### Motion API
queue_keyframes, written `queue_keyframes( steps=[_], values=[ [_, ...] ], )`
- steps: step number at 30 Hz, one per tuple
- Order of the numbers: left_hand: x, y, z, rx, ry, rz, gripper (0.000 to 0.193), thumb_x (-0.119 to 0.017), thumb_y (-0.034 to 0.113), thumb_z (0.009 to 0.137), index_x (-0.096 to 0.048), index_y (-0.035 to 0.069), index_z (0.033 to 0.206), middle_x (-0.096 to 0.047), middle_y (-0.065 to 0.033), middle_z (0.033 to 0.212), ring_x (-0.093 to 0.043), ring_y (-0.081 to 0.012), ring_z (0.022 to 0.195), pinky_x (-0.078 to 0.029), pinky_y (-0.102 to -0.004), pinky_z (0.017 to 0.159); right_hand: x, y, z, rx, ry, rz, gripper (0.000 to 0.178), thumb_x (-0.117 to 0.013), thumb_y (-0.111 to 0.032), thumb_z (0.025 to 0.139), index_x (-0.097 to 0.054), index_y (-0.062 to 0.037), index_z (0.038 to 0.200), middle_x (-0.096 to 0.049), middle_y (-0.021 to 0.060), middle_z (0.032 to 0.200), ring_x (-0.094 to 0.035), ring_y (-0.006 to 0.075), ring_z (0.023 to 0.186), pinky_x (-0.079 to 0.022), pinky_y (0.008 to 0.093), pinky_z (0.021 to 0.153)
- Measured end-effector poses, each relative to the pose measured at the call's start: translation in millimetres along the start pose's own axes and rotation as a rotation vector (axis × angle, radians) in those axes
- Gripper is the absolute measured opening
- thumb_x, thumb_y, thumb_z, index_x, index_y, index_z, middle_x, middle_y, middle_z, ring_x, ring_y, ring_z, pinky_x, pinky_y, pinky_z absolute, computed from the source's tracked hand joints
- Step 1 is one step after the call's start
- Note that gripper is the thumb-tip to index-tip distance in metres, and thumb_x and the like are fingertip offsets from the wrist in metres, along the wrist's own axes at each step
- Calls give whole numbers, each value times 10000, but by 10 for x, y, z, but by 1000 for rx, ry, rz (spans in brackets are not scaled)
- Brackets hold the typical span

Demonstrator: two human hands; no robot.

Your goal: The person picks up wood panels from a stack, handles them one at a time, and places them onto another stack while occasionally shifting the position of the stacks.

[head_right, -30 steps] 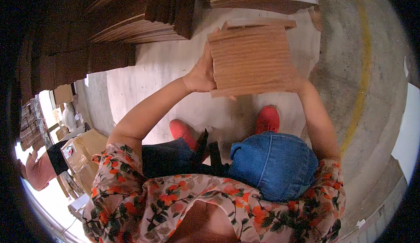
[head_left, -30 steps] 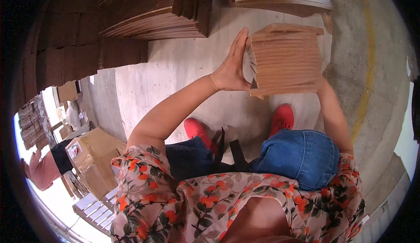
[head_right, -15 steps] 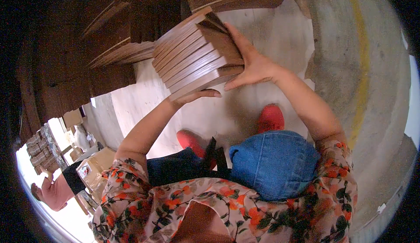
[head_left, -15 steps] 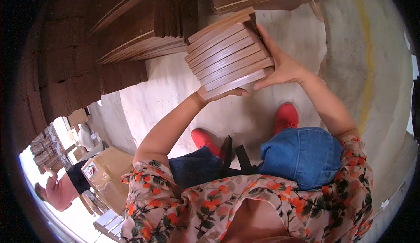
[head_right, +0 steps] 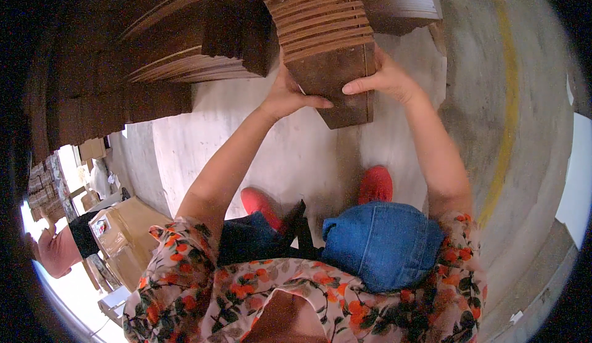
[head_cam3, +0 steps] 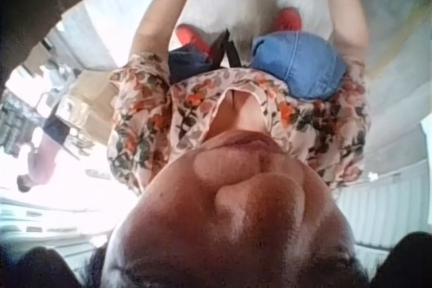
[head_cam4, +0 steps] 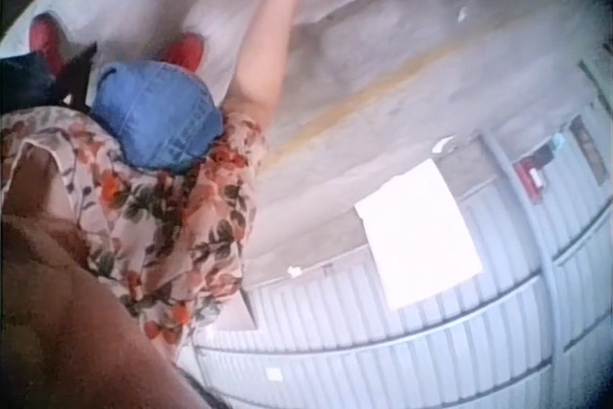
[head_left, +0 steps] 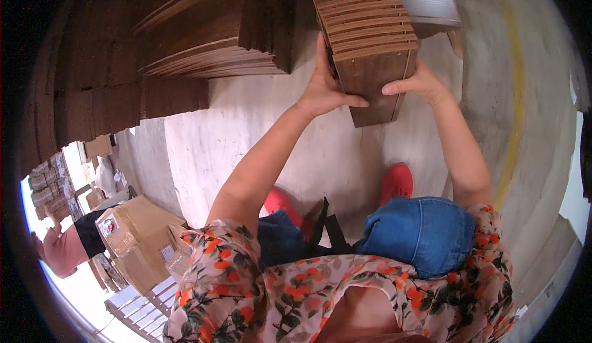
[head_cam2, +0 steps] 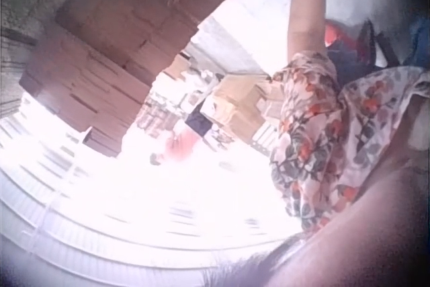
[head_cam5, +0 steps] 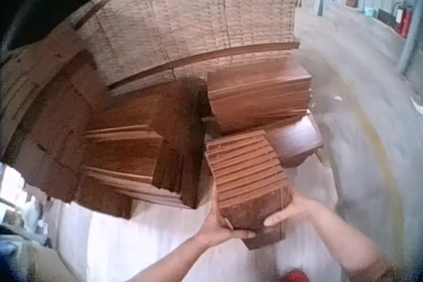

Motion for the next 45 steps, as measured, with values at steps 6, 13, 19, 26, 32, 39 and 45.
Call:
queue_keyframes(
  steps=[6,13,19,26,32,39,45],
  values=[
    [78,38,56,9,5,72,1466,-849,-13,505,299,215,1387,-98,-94,1505,-178,-257,1377,-299,-423,1087,25,-2,76,54,11,18,1009,-859,-91,538,-312,-64,1386,-480,73,1295,-426,217,1215,-329,361,1035],
    [110,-49,124,64,7,58,1481,-851,13,493,332,185,1369,-70,-123,1508,-160,-265,1383,-283,-402,1097,61,12,196,93,-12,57,907,-829,-60,548,-389,-67,1342,-508,59,1269,-448,212,1193,-339,359,1026],
    [205,-62,193,43,46,297,1505,-876,92,469,328,159,1370,-21,-159,1504,-137,-284,1386,-259,-393,1110,76,14,248,97,-13,77,806,-802,-38,561,-464,-51,1292,-526,61,1250,-459,207,1178,-351,354,1012],
    [246,-124,166,33,63,248,1533,-909,224,437,289,134,1390,-6,-180,1500,-110,-299,1390,-220,-402,1123,74,84,255,-11,25,48,950,-845,-46,512,-378,-64,1339,-529,64,1224,-474,218,1161,-356,363,1012],
    [128,-218,-111,-62,177,148,1530,-911,384,417,202,67,1417,-71,-234,1468,-127,-348,1375,-216,-406,1115,-110,105,-106,42,167,269,831,-722,37,542,-395,-37,1301,-539,90,1209,-503,235,1136,-383,371,989],
    [304,32,-479,119,109,423,1364,-863,418,417,-70,-21,1436,-317,-276,1320,-329,-399,1257,-293,-390,1067,-780,652,-562,-253,191,664,544,-632,-63,689,-496,-20,1215,-588,107,1114,-558,257,1037,-432,375,927],
    [487,102,-882,476,-424,113,1074,-803,287,514,-256,-40,1378,-486,-237,1249,-513,-324,1115,-397,-341,975,-1794,492,-647,-489,-7,778,443,-603,-133,812,-484,-45,1229,-536,66,1215,-484,225,1143,-354,389,1001]
  ],
)
Point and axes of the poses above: each hand's wrist, its own z-axis towards the middle knuckle, its own x-axis out of the back of the hand, y = z × x, the point moved 10 cm from there along z, towards the middle knuckle
